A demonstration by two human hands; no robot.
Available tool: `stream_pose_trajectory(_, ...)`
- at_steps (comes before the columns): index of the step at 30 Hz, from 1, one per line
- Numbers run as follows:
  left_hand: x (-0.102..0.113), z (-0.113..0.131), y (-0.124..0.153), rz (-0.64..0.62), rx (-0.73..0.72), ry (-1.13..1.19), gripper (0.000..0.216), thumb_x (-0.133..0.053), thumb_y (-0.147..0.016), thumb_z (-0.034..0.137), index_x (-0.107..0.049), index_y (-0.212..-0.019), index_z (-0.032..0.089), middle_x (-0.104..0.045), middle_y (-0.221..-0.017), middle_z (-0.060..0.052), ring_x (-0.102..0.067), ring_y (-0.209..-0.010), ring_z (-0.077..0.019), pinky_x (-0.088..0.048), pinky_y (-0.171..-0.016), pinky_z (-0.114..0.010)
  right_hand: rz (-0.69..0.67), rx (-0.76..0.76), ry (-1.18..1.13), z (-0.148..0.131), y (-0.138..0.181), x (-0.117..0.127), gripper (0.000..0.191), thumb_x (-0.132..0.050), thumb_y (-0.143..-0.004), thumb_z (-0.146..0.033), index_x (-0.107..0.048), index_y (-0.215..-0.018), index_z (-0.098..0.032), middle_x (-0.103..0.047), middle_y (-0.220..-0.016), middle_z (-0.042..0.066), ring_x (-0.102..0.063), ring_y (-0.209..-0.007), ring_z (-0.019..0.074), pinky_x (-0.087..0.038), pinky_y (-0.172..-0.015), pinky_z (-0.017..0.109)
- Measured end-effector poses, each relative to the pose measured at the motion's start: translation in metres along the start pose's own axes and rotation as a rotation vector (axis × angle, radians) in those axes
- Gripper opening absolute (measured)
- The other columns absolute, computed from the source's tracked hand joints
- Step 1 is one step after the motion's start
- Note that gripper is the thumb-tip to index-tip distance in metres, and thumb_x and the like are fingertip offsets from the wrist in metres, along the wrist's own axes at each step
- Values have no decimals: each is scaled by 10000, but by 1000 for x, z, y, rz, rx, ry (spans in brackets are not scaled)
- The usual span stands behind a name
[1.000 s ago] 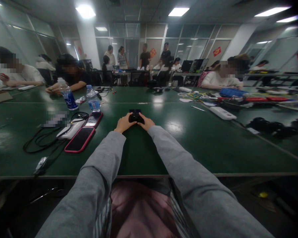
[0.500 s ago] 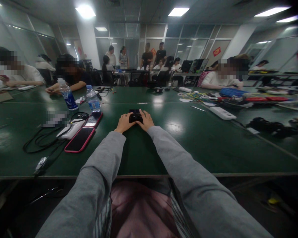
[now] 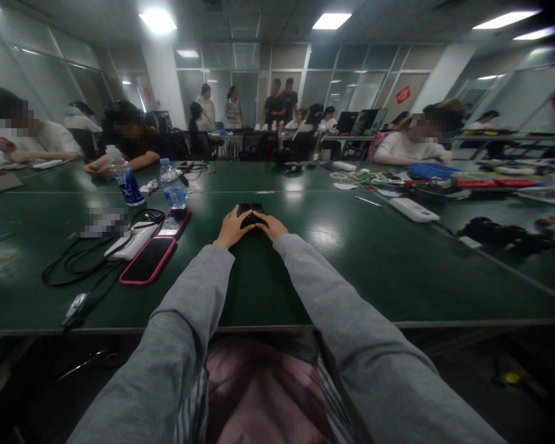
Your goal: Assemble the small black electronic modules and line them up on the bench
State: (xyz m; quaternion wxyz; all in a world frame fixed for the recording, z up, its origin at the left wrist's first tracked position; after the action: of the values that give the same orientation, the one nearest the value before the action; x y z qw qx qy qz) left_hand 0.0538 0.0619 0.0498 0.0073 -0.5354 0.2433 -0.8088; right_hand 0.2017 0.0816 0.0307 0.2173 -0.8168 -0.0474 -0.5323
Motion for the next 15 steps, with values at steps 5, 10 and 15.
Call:
stream_pose_trajectory(5,-8,-4,-1,-70,3,88,618,-468,-938,563,-339,-1504,351,-374,-1562,-93,-410,-1405,-279,-413,-1074,-448,-6,-33,0,1,2,3,481,-455,-1006,-401,-407,-1484,-382,-608,-1213,48,-585,-1107,205,-472,-974,340)
stream_pose_trajectory(10,-6,-6,-2,-59,3,87,608,-491,-929,557,-361,-1493,369,-399,-1554,-83,-430,-1395,-282,-421,-1068,-464,17,-13,57,1,0,5,466,-469,-997,-429,-452,-1459,-370,-630,-1170,49,-583,-1083,212,-463,-967,343)
stream_pose_trajectory(15,-6,-6,-2,-69,21,90,602,-506,-925,550,-372,-1486,380,-438,-1531,-70,-435,-1390,-287,-420,-1067,-483,37,13,105,1,-2,5,444,-449,-1004,-428,-490,-1437,-341,-644,-1159,56,-562,-1074,212,-447,-973,342)
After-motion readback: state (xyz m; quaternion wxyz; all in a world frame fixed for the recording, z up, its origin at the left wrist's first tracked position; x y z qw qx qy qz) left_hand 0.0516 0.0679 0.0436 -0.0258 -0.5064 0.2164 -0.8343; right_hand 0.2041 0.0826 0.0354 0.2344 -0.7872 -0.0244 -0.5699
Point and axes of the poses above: each hand's wrist, its own y-axis away from the middle knuckle, its own x-axis out of the back of the hand, z = x × y, the point moved 8 cm from there along -y, towards the middle knuckle
